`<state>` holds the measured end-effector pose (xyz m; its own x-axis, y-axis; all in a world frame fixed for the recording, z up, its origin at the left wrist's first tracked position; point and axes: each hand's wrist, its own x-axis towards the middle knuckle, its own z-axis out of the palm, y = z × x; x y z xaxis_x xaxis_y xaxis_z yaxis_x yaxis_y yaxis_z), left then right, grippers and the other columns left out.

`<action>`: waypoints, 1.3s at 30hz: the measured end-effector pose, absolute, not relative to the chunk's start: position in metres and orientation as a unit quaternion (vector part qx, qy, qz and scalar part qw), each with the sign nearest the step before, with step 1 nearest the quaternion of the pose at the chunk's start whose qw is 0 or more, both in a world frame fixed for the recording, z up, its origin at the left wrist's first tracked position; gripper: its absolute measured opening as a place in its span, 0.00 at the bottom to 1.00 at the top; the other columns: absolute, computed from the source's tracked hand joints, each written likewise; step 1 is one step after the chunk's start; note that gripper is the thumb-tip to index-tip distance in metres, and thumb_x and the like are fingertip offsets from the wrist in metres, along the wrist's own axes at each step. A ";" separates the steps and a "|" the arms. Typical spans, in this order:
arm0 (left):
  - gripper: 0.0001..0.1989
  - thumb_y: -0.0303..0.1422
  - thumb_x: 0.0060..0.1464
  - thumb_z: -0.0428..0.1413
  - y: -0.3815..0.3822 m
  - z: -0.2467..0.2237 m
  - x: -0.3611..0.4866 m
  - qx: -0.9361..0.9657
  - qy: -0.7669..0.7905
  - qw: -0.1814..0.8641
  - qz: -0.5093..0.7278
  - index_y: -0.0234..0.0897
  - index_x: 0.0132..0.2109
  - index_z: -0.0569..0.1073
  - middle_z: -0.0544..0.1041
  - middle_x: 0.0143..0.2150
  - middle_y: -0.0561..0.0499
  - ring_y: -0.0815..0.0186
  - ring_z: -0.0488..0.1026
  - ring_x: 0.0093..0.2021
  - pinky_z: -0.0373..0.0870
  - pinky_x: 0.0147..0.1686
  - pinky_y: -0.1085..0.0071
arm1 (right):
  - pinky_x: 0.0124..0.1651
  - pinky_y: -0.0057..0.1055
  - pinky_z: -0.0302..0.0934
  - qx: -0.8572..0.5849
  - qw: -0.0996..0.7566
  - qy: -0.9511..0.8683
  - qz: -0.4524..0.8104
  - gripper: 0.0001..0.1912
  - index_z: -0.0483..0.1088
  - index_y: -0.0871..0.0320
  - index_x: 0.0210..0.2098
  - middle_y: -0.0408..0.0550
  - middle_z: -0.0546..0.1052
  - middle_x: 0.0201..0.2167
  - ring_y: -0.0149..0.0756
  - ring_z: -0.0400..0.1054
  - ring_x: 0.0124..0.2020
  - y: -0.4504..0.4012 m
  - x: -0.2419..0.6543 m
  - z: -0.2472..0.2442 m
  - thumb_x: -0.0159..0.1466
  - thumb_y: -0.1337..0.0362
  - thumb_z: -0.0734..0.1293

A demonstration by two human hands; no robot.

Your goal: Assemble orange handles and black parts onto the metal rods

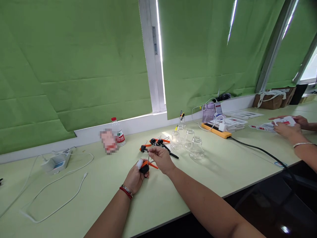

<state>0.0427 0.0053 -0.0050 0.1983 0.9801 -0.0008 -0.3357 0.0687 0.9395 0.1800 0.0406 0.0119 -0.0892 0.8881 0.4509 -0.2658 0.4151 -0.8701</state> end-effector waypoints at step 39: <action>0.19 0.48 0.55 0.51 0.009 -0.013 0.045 0.460 0.316 0.666 0.495 0.34 0.32 0.70 0.70 0.28 0.49 0.68 0.64 0.26 0.62 0.28 0.70 | 0.41 0.29 0.63 -0.313 0.526 -0.751 0.248 0.06 0.75 0.56 0.29 0.43 0.77 0.29 0.32 0.69 0.33 0.026 0.175 0.008 0.57 0.71 0.66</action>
<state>0.0449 0.0086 -0.0127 0.3104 0.9500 0.0346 -0.3700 0.0872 0.9249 0.1750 0.0261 0.0084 -0.2503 0.7310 0.6348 0.2103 0.6811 -0.7014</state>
